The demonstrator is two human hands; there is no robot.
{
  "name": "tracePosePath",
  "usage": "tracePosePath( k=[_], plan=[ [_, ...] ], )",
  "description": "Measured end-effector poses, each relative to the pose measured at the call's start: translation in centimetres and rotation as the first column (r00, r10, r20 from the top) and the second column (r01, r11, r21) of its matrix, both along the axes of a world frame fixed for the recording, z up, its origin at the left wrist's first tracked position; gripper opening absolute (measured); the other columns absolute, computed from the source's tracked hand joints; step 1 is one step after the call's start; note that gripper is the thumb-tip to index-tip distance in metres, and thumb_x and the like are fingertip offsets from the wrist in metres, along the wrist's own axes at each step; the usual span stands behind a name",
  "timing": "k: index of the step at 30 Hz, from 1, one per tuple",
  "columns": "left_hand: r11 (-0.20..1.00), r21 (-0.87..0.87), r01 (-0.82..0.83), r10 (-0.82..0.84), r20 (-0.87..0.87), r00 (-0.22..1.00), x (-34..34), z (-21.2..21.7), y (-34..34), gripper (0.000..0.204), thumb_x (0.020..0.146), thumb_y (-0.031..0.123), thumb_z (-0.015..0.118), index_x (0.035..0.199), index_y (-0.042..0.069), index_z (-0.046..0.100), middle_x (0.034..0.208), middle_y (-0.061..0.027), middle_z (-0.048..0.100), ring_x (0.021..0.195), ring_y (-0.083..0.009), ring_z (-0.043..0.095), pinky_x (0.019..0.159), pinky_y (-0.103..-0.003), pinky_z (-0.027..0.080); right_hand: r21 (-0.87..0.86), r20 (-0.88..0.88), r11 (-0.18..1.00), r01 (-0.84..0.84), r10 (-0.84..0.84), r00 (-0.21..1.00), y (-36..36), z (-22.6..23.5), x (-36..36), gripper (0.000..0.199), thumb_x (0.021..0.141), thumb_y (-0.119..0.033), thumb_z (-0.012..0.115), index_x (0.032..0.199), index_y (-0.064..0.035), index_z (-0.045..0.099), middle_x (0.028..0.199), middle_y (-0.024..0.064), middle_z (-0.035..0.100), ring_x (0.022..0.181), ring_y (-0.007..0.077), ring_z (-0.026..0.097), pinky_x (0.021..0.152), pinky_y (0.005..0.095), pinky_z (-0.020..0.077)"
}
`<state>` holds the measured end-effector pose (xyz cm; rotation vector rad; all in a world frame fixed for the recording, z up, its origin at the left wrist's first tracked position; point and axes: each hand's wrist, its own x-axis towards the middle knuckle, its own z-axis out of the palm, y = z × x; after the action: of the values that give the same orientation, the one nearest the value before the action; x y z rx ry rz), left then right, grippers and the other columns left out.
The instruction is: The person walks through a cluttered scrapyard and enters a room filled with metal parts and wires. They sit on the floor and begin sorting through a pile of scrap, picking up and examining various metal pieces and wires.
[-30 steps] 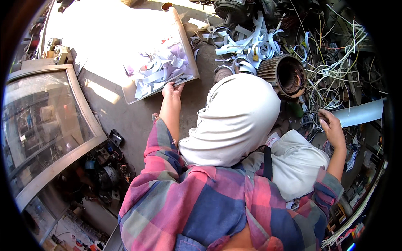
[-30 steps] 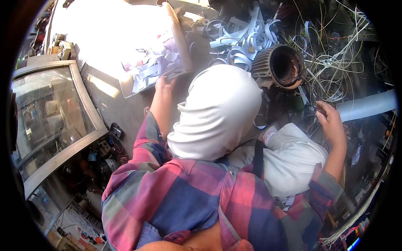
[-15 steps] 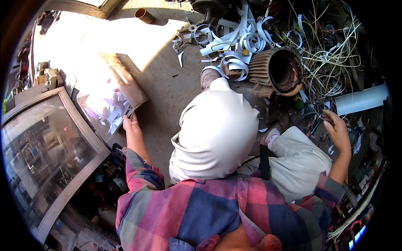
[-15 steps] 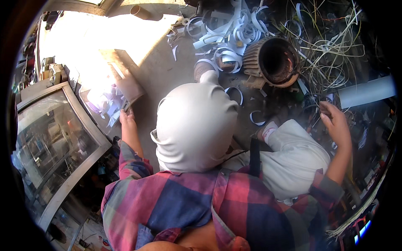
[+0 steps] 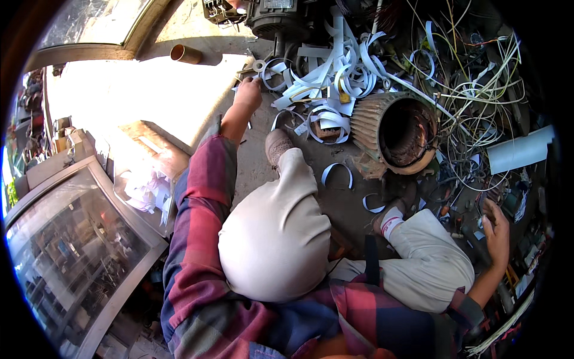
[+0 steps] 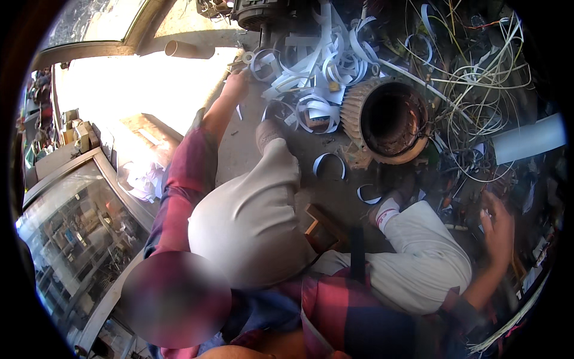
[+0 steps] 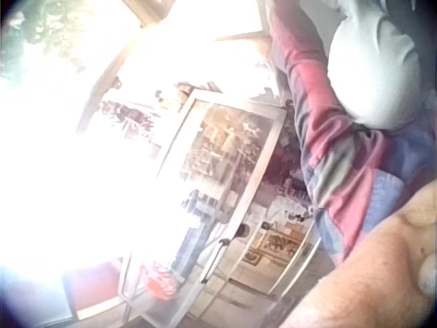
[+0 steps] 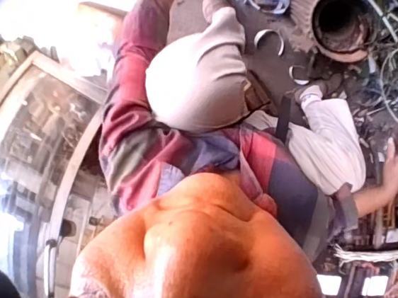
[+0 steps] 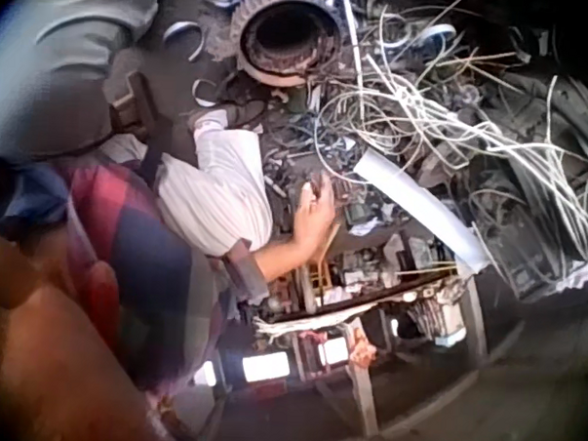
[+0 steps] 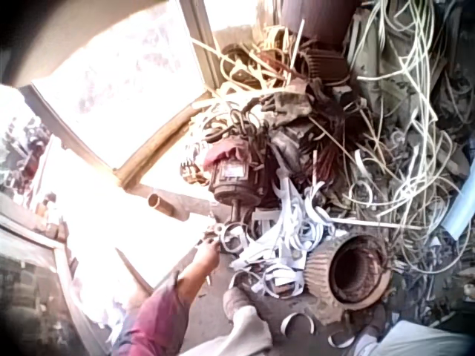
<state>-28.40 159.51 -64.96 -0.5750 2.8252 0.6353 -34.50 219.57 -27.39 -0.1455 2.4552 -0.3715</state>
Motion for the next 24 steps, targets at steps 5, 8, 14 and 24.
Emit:
tracePosePath(
  k=[5,8,14,24],
  plan=[
    [0.97,-0.241,0.042,0.006,0.196,0.981,-1.2,0.1,1.1,0.023,0.08,0.013,0.048,0.097,0.007,0.063,0.096,-0.0146,0.058,0.098,-0.0299,0.056,0.08,-0.041,0.047,-0.008,-0.016,1.0,0.017,-0.017,1.0,0.6,-0.7,-0.1,0.039,0.081,0.001,0.05,0.119,0.0028,0.049,0.109,0.0181,0.057,0.103,0.0278,0.056,0.089,0.0351,0.0425],
    [0.915,-0.401,0.046,-0.071,-0.047,0.996,0.5,3.0,1.7,0.02,0.075,0.01,0.052,0.09,0.009,0.065,0.091,-0.0084,0.061,0.091,-0.0269,0.058,0.073,-0.038,0.049,-0.059,-0.014,0.998,0.032,-0.033,0.999,1.0,-0.4,0.2,0.039,0.08,0.001,0.051,0.119,0.0024,0.049,0.11,0.0181,0.056,0.103,0.0279,0.056,0.089,0.0349,0.0424],
    [0.935,-0.201,-0.292,0.187,-0.42,0.888,4.4,6.9,-1.4,0.016,0.077,0.001,0.054,0.085,0.005,0.066,0.085,-0.0076,0.065,0.071,-0.0235,0.062,0.063,-0.032,0.05,-0.044,-0.106,0.999,0.008,-0.013,0.994,1.8,0.5,1.0,0.041,0.076,0.004,0.053,0.117,0.0038,0.05,0.108,0.0161,0.057,0.098,0.0239,0.057,0.087,0.0314,0.0425],
    [0.542,0.82,-0.184,0.566,-0.195,0.801,-10.5,20.7,-1.0,0.013,0.081,0.004,0.06,0.092,0.0,0.065,0.066,-0.0006,0.058,0.055,-0.0071,0.049,0.049,-0.021,0.038,-0.085,-0.166,0.996,-0.022,0.007,0.986,2.8,0.5,1.9,0.042,0.075,0.005,0.053,0.117,0.0033,0.05,0.107,0.0166,0.058,0.097,0.0239,0.059,0.085,0.0312,0.0436]
  ],
)
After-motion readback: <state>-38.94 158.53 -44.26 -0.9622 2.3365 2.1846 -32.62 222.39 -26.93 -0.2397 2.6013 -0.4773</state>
